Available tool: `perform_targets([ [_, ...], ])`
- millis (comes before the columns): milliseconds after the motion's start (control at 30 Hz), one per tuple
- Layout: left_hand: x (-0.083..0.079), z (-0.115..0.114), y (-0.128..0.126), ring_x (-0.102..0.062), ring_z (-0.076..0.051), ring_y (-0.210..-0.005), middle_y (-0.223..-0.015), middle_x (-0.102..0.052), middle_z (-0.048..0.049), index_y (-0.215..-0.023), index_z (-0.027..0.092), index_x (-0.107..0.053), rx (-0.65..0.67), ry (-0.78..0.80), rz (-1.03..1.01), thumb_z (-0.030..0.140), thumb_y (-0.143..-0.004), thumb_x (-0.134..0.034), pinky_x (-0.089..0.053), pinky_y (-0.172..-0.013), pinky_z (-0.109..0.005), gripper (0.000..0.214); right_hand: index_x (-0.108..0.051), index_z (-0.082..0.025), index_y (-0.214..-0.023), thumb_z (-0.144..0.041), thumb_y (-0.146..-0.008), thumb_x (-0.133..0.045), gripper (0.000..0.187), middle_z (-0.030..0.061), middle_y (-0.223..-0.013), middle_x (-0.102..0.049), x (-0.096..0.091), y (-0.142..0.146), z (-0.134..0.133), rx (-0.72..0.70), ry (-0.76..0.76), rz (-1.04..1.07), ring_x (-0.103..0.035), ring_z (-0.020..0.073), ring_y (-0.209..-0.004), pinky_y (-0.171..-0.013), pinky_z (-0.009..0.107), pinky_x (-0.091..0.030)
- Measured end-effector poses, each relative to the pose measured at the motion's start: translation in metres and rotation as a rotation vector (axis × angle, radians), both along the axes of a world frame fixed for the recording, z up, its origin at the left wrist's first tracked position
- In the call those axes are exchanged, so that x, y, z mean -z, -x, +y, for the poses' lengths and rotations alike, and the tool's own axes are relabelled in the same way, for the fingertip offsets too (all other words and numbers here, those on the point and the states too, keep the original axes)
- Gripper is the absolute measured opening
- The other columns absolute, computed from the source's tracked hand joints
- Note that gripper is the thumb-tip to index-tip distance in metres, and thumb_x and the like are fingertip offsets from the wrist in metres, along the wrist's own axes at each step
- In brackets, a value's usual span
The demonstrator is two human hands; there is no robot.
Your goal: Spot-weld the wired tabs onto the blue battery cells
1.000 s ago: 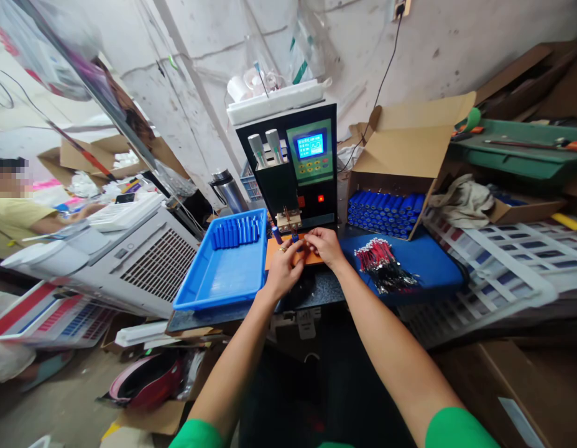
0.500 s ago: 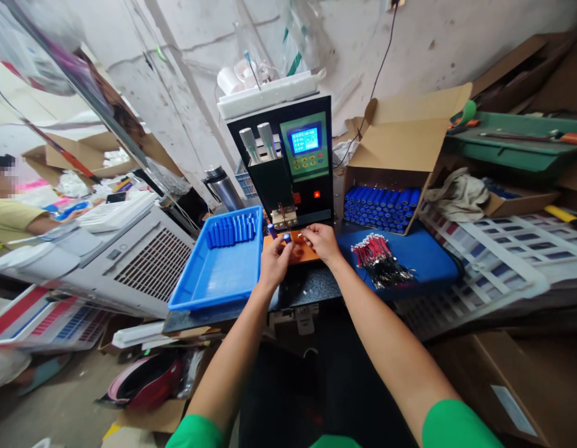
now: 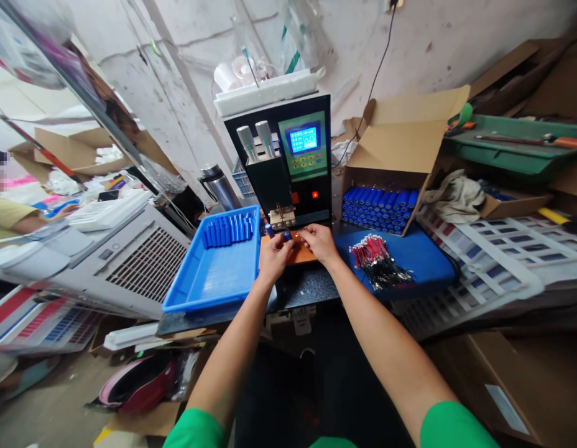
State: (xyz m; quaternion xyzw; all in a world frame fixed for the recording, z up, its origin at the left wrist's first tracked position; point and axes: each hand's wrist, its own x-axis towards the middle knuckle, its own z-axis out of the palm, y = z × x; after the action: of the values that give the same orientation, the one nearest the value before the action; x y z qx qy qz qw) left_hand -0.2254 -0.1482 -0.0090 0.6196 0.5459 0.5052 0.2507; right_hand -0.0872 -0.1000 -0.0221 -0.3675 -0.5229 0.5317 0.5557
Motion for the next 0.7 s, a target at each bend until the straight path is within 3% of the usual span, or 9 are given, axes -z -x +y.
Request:
perform_targets([
  [267,0.010,0.001,0.001,-0.064,-0.017,-0.075,-0.084,-0.071,-0.0045,-0.099,0.015,-0.070,-0.008,-0.004,-0.015,0.036,-0.085,-0.060,-0.050,-0.069,-0.026,0.028,-0.057,-0.020,-0.065,-0.050,-0.069,-0.066,0.032,-0.0011,-0.052,-0.054,0.000,0.000,-0.001,-0.022,-0.007,-0.015,-0.051,0.0139,-0.050,-0.044,0.024,-0.036],
  [433,0.019,0.003,0.005,-0.067,-0.019,-0.081,-0.092,-0.073,-0.0061,-0.104,0.017,-0.069,-0.021,-0.023,0.035,0.032,-0.088,-0.058,-0.051,-0.076,-0.029,0.025,-0.058,-0.020,-0.069,-0.053,-0.070,-0.066,0.033,-0.0021,-0.054,-0.054,-0.002,0.000,-0.004,-0.046,0.014,-0.020,-0.043,0.0112,-0.044,-0.041,0.024,-0.030],
  [700,0.023,0.003,0.008,-0.066,-0.019,-0.074,-0.080,-0.071,-0.0041,-0.105,0.019,-0.071,-0.065,-0.044,0.092,0.031,-0.087,-0.060,-0.051,-0.073,-0.029,0.024,-0.057,-0.020,-0.072,-0.052,-0.070,-0.066,0.033,-0.0023,-0.056,-0.055,-0.005,0.009,-0.003,-0.035,0.013,0.020,-0.046,0.0116,-0.045,-0.042,0.023,-0.034],
])
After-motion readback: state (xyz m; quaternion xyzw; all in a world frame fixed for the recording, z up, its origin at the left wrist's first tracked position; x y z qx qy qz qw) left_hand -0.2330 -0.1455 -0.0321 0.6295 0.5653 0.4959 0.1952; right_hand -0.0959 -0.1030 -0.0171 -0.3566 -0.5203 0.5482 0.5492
